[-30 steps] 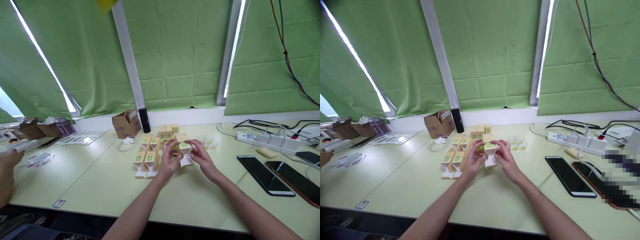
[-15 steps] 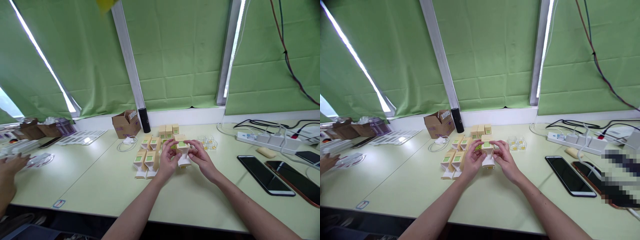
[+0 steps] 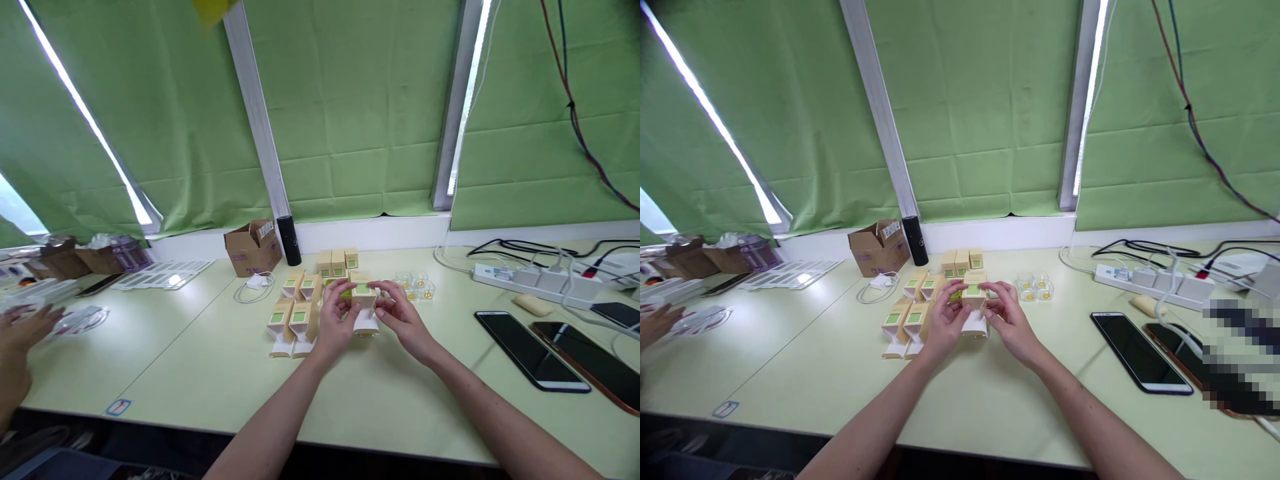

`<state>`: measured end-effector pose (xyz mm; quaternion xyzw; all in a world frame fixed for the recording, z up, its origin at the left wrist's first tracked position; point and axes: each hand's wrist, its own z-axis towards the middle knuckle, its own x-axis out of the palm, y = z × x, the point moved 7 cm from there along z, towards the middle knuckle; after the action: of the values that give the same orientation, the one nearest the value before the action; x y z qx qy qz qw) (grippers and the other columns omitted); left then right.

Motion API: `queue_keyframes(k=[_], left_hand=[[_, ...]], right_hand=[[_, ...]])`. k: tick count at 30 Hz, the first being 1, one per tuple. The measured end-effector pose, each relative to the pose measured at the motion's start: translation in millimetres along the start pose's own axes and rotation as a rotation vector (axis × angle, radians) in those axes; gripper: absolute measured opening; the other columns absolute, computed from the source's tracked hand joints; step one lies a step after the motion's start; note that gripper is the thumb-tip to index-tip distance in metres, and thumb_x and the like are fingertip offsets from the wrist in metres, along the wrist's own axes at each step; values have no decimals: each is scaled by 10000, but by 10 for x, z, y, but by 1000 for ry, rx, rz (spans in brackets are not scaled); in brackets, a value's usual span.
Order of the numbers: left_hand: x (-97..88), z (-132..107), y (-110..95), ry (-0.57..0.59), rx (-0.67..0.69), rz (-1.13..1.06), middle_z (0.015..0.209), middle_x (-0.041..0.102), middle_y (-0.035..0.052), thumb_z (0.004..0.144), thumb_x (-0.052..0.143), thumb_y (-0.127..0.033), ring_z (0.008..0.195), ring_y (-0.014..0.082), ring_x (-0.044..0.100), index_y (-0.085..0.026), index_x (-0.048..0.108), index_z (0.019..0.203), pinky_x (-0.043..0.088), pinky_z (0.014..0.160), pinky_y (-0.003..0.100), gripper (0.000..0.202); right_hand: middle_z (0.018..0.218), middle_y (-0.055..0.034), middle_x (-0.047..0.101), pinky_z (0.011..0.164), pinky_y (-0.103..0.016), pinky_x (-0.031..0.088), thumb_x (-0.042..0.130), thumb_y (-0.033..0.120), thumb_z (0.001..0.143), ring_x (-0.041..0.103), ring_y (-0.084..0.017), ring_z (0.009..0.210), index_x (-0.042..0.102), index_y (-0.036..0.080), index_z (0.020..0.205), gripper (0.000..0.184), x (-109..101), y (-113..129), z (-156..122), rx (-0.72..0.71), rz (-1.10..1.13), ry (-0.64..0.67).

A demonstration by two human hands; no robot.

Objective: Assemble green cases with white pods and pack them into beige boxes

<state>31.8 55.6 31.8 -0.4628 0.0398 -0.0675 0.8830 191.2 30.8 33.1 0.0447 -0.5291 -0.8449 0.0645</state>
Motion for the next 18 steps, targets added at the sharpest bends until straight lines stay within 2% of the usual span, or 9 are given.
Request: queue_keyframes(k=[11,18], left_hand=[[10,-8,-49,-1,15,46,1450,420,128,923,696,-295,1042,182,657,-232,637,1245,582,888,333,333],[22,-19,-81,0,23,70,1455,425,125,926,690,-307,1064,189,654,-237,629,1235,582,887,335,323]], right_hand=[[1365,-62,414,806,-365,586,642,450,936,601,-152,849,593,343,1285,369,15,16,15,-6,-12,-10],[1349,-57,412,830,-363,584,642,450,943,618,-138,857,594,343,1269,346,11,16,9,-17,-30,-33]])
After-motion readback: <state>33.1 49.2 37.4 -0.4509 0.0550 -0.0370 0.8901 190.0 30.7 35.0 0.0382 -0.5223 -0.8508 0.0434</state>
